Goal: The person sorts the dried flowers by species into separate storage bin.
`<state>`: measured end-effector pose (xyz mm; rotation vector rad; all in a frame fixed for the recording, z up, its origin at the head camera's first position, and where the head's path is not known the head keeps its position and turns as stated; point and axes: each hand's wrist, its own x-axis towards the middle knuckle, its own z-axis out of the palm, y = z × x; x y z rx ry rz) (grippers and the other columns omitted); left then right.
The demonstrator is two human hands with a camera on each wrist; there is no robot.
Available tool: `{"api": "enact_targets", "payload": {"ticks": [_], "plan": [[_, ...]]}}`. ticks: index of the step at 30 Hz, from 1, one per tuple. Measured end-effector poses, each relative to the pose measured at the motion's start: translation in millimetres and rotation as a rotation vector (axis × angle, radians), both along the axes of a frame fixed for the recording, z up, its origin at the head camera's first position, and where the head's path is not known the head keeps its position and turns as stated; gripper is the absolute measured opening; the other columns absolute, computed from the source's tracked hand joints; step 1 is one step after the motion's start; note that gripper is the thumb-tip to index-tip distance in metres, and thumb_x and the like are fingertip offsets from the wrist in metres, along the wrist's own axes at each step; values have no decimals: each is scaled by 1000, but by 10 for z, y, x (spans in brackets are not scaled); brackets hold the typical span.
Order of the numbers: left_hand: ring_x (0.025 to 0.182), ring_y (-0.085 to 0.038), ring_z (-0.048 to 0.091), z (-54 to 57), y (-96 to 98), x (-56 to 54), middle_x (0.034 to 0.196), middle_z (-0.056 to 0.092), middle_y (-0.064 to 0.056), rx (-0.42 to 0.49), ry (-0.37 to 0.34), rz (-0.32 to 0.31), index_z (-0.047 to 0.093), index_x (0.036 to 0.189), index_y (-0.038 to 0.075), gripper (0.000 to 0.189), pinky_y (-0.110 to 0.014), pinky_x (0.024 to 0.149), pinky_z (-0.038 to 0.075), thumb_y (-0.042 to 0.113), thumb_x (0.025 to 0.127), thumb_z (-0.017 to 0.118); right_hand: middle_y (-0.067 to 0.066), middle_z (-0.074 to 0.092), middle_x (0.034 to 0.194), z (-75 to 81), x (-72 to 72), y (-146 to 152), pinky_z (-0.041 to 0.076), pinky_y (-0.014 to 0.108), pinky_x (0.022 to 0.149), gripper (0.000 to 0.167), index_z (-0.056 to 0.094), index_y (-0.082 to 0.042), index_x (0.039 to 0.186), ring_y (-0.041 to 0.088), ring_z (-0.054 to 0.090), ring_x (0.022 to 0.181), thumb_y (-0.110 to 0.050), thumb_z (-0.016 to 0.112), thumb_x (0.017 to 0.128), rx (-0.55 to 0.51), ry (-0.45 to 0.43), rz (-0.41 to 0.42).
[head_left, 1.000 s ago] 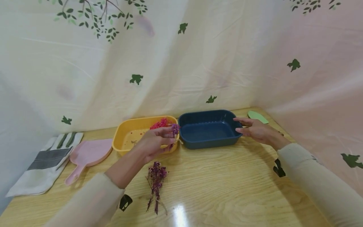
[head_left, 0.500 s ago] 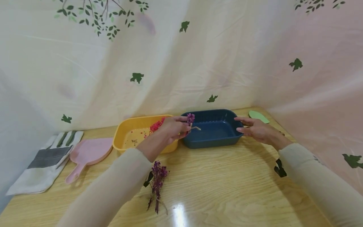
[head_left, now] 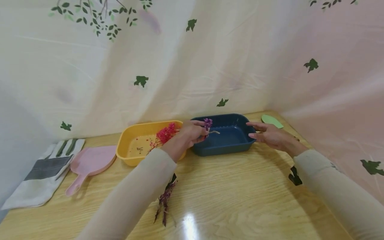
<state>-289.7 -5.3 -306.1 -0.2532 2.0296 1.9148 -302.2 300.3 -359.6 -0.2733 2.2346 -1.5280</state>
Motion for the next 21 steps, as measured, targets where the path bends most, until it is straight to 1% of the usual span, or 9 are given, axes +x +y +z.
{"api": "enact_targets", "payload": {"ticks": [4, 6, 11, 13, 15, 18, 21], "plan": [[77, -19, 59, -6, 12, -34, 107, 65, -16, -9, -16, 25, 60, 127, 2, 42, -34, 86, 56, -8, 86, 65, 24, -6, 158, 9, 5, -4, 21, 60, 112, 73, 18, -11, 155, 44, 16, 142, -21, 61, 96, -1, 1, 2], [78, -19, 59, -12, 21, -48, 109, 64, -17, -10, -21, 34, 59, 127, 2, 43, -34, 86, 56, -8, 86, 65, 24, -5, 158, 10, 2, -2, 21, 60, 112, 74, 18, -12, 155, 44, 16, 141, -21, 61, 96, -1, 0, 1], [80, -19, 61, -42, 47, -79, 111, 65, -17, -14, -25, 42, 59, 128, 0, 43, -31, 83, 57, -8, 86, 65, 23, -6, 158, 11, 1, -4, 21, 59, 112, 72, 18, -12, 155, 44, 14, 142, -19, 60, 96, -6, -7, -4], [86, -21, 64, -45, 53, -80, 112, 65, -18, -11, -35, 40, 59, 127, 0, 43, -31, 82, 57, -7, 86, 66, 23, -6, 158, 13, 7, -10, 21, 59, 112, 72, 18, -11, 154, 44, 13, 142, -17, 60, 96, -8, -8, -3], [97, -25, 65, -37, 50, -75, 115, 64, -18, -11, -47, 31, 57, 128, -1, 43, -31, 83, 57, -6, 87, 66, 24, -6, 158, 13, 9, -19, 21, 60, 112, 72, 18, -10, 154, 44, 14, 142, -17, 60, 96, -10, -6, 2], [112, -31, 61, -21, 30, -64, 121, 62, -19, -11, -64, 9, 51, 132, -3, 46, -32, 87, 55, -2, 88, 65, 24, -6, 158, 10, 10, -20, 22, 59, 112, 72, 18, -10, 154, 44, 14, 142, -18, 60, 96, -12, -6, 2], [117, -32, 57, -2, 0, -49, 126, 60, -19, -29, -74, -22, 48, 134, -4, 47, -32, 87, 55, 2, 90, 65, 24, -5, 158, 2, 8, -10, 22, 59, 112, 71, 19, -11, 154, 44, 16, 142, -17, 59, 97, -13, -7, -7]]}}
